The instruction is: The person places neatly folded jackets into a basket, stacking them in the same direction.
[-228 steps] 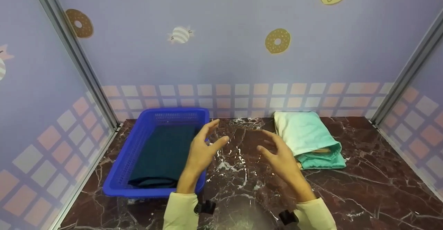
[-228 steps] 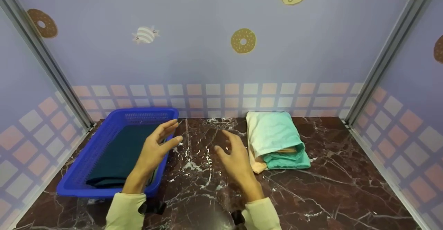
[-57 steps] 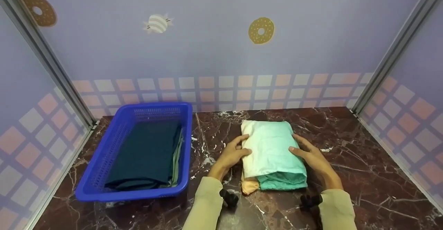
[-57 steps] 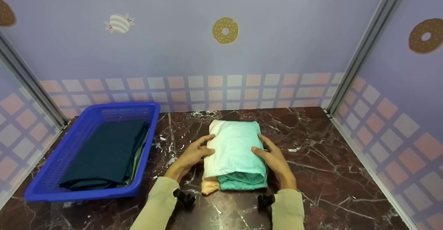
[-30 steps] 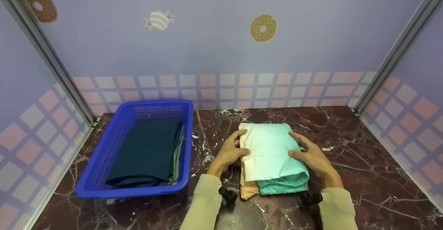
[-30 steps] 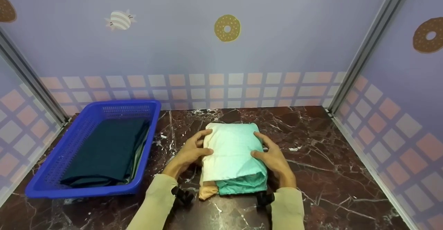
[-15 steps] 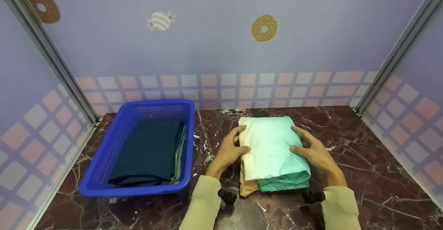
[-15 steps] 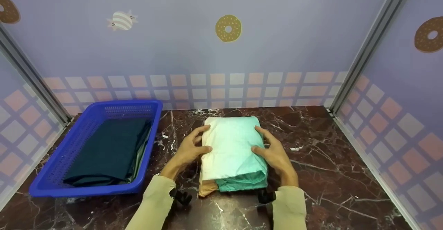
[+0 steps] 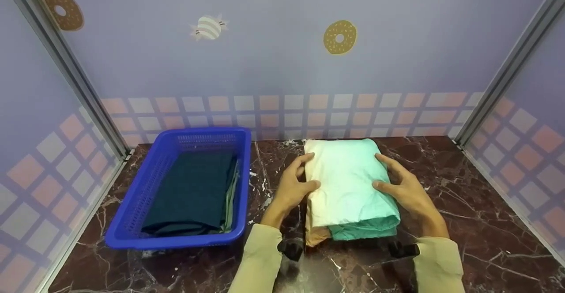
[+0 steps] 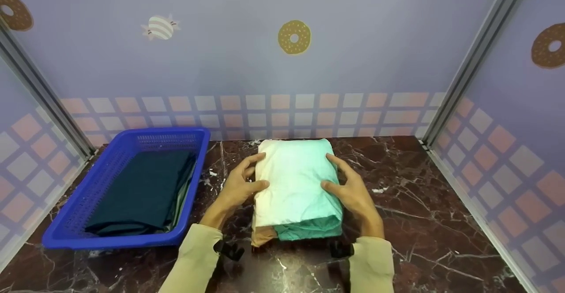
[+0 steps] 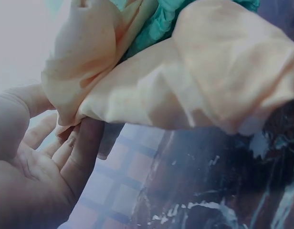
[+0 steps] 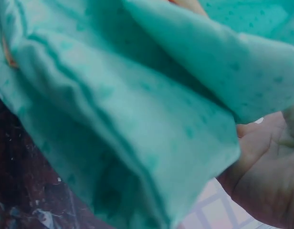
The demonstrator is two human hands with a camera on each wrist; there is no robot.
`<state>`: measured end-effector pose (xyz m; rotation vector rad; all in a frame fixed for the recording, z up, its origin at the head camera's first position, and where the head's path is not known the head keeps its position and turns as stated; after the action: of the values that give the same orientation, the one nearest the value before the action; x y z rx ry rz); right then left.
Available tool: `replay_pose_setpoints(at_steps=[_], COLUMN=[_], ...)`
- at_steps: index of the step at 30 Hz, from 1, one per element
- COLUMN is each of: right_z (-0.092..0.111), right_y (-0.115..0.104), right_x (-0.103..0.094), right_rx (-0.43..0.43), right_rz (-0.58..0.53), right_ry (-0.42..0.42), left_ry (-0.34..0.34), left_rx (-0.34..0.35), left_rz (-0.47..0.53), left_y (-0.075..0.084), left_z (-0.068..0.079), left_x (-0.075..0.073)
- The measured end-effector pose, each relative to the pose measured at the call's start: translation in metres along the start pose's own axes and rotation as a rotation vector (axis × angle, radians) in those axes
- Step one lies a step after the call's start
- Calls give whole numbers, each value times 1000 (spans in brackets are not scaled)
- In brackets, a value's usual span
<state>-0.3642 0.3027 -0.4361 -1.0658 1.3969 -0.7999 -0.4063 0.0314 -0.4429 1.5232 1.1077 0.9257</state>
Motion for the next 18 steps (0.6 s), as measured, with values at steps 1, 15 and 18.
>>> replay_pose_setpoints(at_steps=[1,15,18], right_z=[0,2,2], right_y=[-2,-22,-26], right_x=[0,2,4], right_rx=[-4,-37,-47], right_rz=[-6,-37,-78], right_ry=[0,13,8], left_ry=[-1,27,34], left_rx=[8,34,70], left_rz=[4,-20,-35], left_y=[2,27,34], left_z=[0,7,8], left_x=[0,-5,-6])
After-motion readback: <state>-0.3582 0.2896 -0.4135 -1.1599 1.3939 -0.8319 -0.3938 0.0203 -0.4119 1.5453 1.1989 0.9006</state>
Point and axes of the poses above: each hand's wrist, its own z-axis away from the middle knuckle, its own x-axis out of the palm, y = z × x, the point moved 8 cm from there along -z, towards the middle knuckle
